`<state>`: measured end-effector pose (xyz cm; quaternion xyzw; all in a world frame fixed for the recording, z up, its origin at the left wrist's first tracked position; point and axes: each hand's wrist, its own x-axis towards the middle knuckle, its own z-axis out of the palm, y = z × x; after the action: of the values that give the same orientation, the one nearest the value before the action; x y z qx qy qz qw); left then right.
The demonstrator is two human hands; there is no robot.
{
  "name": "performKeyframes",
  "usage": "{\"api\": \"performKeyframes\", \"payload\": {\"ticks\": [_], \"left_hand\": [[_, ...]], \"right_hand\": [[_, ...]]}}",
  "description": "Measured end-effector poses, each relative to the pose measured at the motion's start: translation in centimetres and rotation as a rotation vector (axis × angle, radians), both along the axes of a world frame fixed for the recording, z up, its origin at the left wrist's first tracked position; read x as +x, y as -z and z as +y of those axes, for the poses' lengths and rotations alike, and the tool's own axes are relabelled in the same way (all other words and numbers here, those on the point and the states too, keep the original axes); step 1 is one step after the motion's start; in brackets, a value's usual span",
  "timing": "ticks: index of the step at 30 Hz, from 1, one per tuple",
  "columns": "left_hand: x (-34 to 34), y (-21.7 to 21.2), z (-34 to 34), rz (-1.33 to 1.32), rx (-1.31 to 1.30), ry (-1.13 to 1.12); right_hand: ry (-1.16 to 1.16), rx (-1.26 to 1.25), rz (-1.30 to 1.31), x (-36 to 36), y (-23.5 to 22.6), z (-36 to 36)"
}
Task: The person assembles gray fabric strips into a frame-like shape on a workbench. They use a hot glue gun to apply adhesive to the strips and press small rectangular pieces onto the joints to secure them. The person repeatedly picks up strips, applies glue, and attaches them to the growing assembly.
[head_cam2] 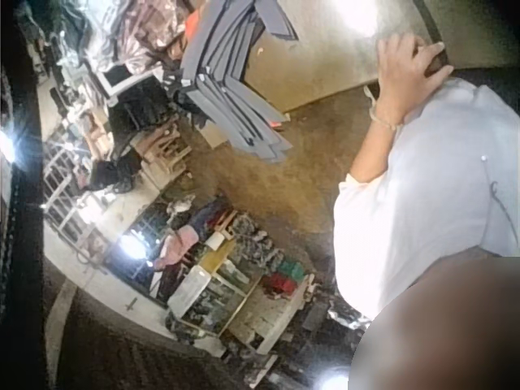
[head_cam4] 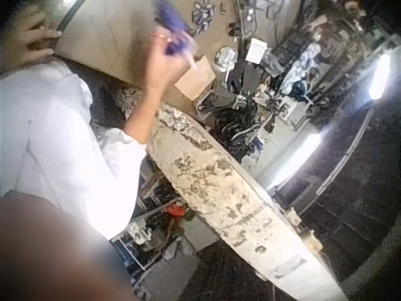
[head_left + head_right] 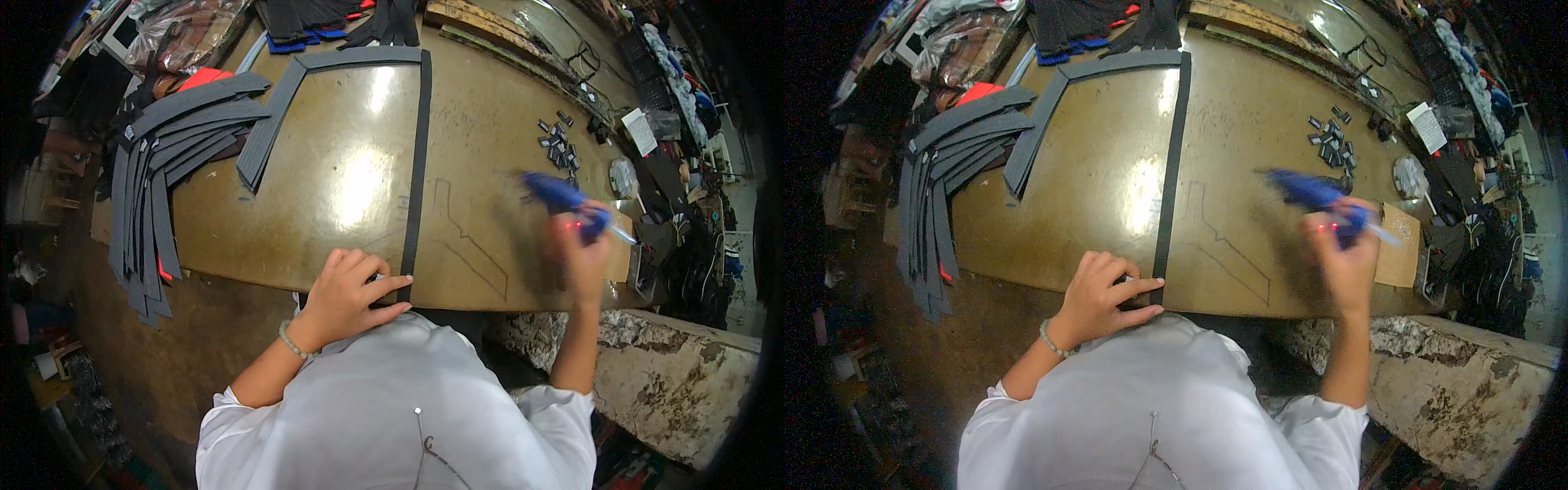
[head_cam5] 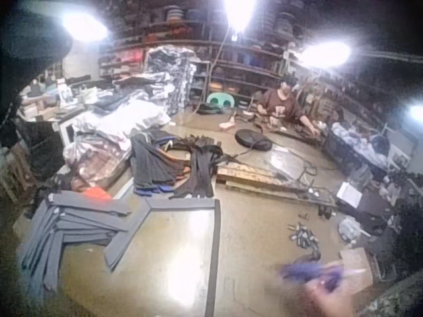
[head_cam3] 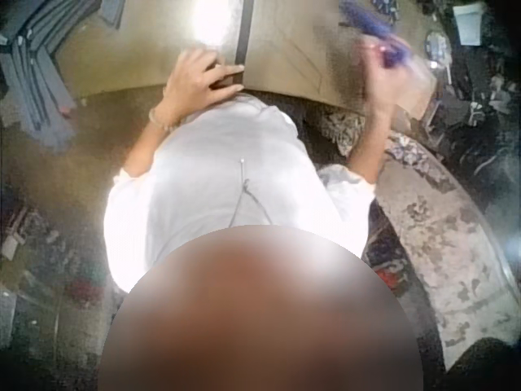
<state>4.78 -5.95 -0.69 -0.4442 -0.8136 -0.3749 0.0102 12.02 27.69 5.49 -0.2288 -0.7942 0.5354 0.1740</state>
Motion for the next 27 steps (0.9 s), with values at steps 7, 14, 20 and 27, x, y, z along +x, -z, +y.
{"api": "performKeyframes", "payload": {"ticks": [7, 14, 20, 27], "left_hand": [[-0.1, 0.0, -0.2, -0.024, 0.007, 0.015], [0.1, 0.2, -0.1, -0.006, 0.01, -0.002], [-0.1, -0.5, 0.2, 0.003, -0.035, 0.006], [-1.3, -2.7, -0.8, -0.072, -0.015, 0.026]], "right_hand": [[-0.494, 0.333, -0.084, -5.2, 0.7, -5.6], [-0.589, 0.426, -0.112, -6.7, 1.1, -5.2], [-0.621, 0.525, -0.016, -9.0, 0.4, -4.4], [-0.29, 1.008, 0.24, -4.2, -0.8, -2.3]]}}
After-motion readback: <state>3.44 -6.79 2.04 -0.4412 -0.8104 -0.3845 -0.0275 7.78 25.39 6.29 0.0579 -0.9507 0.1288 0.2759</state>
